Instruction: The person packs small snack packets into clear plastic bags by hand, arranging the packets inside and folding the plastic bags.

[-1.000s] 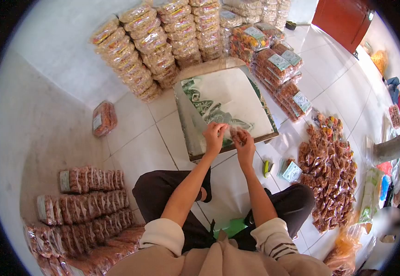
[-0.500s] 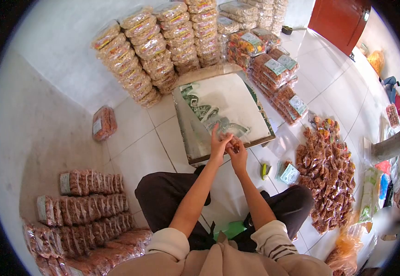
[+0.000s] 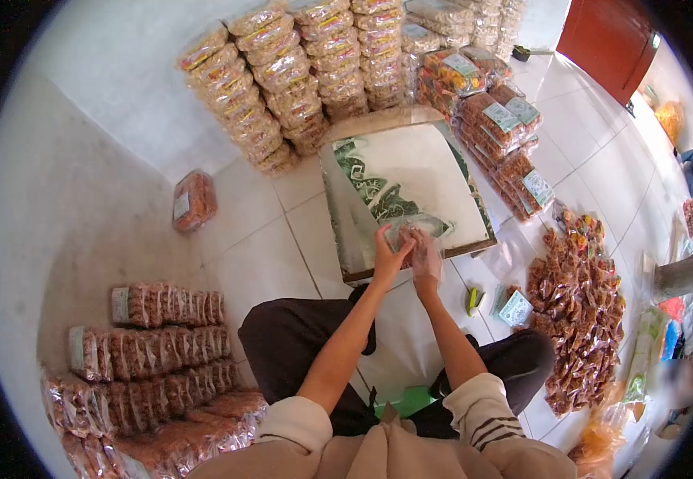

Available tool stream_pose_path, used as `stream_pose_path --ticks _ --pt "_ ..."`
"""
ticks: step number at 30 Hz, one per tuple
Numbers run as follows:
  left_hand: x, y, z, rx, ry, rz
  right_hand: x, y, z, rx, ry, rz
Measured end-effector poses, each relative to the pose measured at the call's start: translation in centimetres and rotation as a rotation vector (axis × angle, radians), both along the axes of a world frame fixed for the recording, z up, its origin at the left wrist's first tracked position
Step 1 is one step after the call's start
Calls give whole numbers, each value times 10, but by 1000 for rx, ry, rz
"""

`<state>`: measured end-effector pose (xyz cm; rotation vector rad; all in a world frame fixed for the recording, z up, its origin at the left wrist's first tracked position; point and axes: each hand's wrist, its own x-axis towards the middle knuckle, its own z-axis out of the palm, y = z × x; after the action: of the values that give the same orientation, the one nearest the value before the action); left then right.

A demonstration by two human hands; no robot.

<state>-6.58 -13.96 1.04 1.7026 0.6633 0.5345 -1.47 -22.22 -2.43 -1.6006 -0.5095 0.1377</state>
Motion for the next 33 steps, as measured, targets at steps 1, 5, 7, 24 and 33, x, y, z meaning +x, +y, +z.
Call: stream_pose_path --ticks 1,5,7,24,33 --pt "1 2 -1 -5 5 -2 0 1 -8 29 -42 23" --pt "-2 9 -4 -291 59 -387 -7 0 13 388 247 -38" --pt "-6 9 8 -227 37 -421 5 -2 16 -92 -193 -100" --pt "-22 14 34 -264 409 -249 52 48 -16 716 280 108" --pt "74 60 -26 -425 119 25 43 47 -15 -189 -179 -164"
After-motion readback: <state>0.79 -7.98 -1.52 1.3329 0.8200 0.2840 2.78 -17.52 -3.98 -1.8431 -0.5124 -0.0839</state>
